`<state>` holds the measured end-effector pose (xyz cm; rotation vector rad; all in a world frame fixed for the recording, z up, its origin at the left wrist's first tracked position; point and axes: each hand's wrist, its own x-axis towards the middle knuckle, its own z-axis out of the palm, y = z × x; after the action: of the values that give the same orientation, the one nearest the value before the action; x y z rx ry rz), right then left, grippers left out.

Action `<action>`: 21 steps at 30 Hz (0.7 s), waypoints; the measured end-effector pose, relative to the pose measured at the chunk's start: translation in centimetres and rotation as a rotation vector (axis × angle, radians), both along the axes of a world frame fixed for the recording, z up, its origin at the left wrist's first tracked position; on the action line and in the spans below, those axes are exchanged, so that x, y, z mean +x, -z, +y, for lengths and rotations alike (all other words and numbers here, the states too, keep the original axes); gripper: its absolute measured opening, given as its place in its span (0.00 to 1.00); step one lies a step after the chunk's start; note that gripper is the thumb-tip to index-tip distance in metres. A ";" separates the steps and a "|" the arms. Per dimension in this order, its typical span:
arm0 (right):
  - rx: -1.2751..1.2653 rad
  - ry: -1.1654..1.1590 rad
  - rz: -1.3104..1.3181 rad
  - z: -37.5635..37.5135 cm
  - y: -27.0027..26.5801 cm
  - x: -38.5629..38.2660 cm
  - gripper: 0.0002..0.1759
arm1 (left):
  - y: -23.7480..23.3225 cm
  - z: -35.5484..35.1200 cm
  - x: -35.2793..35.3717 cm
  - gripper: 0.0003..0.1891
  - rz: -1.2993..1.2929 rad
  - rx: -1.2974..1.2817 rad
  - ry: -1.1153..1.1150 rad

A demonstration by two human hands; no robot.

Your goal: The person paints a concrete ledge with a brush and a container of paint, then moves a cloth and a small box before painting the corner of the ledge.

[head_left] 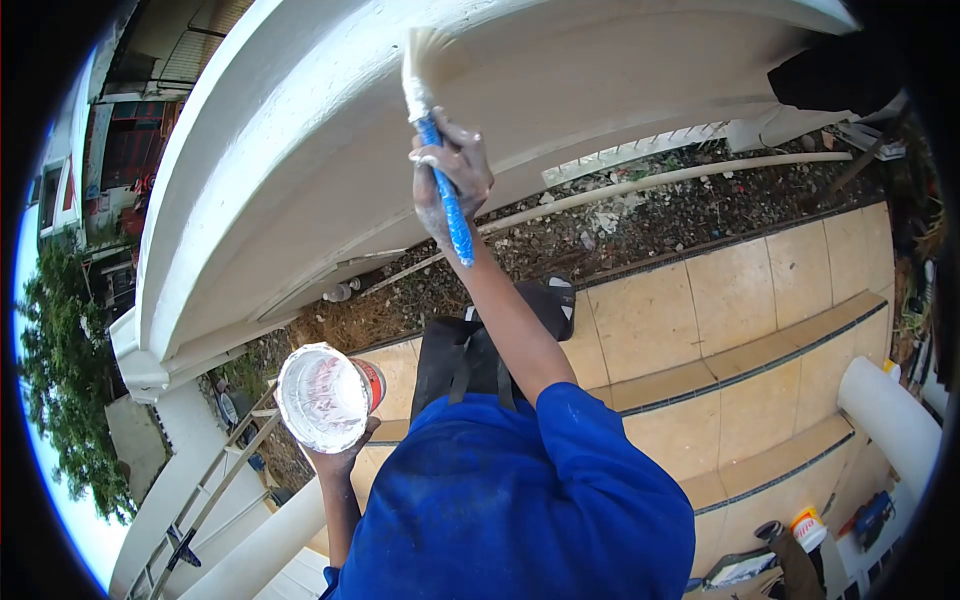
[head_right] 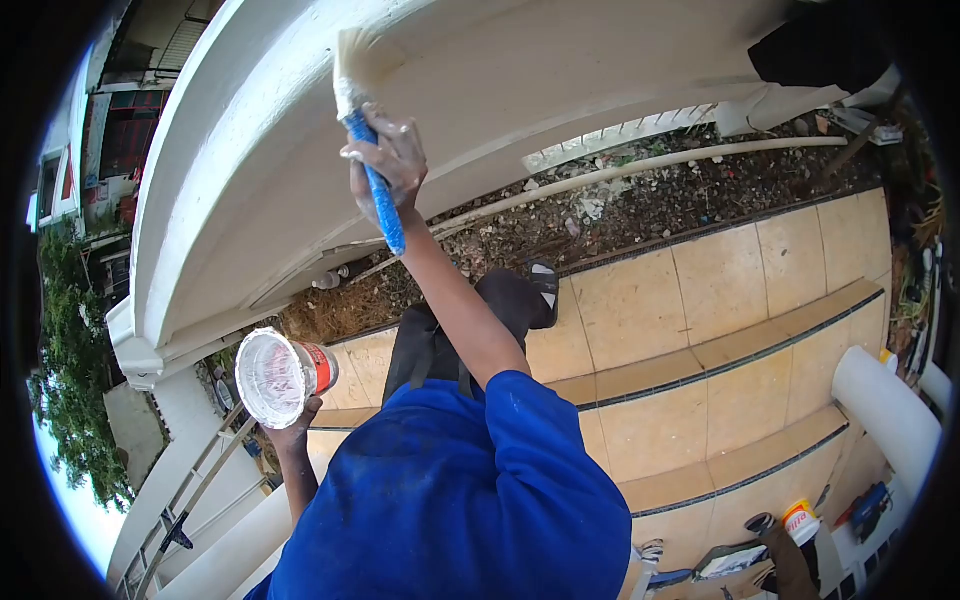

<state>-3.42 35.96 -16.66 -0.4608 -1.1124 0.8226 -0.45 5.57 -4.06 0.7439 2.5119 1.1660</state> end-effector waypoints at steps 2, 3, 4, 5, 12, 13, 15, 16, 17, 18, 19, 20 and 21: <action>0.066 -0.277 -0.045 -2.1 0.0 0.9 0.09 | 0.2 -0.4 0.1 0.61 -0.032 -0.034 -0.041; 0.086 -0.399 -0.049 -1.7 0.0 1.9 0.08 | 0.2 -0.4 -0.2 0.61 -0.047 -0.048 -0.055; 0.113 -0.521 -0.053 -0.7 -0.1 3.0 0.08 | 0.1 -0.3 -0.5 0.62 -0.028 -0.071 0.023; 0.082 -0.511 0.026 1.7 0.1 4.0 0.08 | 0.3 -0.6 -0.7 0.62 -0.031 -0.087 0.006; -0.351 -0.075 0.592 12.4 1.5 10.5 0.08 | 0.5 -1.1 -1.1 0.62 0.089 -0.090 0.094; -0.276 0.040 0.443 10.8 0.9 9.1 0.09 | 0.6 -0.6 -0.8 0.62 0.012 -0.001 0.042; -0.154 0.060 0.238 5.6 -0.3 4.0 0.10 | -0.2 0.3 -1.0 0.61 -0.072 -0.031 0.076; -0.166 -0.053 0.178 2.6 -0.2 2.3 0.11 | -0.2 0.6 -0.9 0.60 -0.057 0.014 0.092; -0.102 -0.167 0.121 0.3 0.4 1.4 0.10 | -0.5 0.7 -1.0 0.59 -0.033 0.007 0.132; -0.120 -0.334 0.111 -1.2 0.9 1.8 0.10 | -0.8 0.7 -1.1 0.59 -0.007 0.004 0.173; -0.134 -0.503 0.100 -2.1 0.4 2.4 0.10 | -1.2 0.9 -1.2 0.59 0.019 0.002 0.212; -0.141 -0.507 0.099 -2.0 0.3 3.7 0.09 | -2.0 1.5 -0.7 0.59 -0.042 0.023 0.184; -0.147 -0.517 0.099 -1.2 0.1 5.6 0.09 | -2.5 1.4 -0.8 0.59 -0.039 0.019 0.189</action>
<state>2.14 34.81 -16.73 -0.2485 -1.0966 1.3722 -1.27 6.93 -1.58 0.9311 2.3432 1.1285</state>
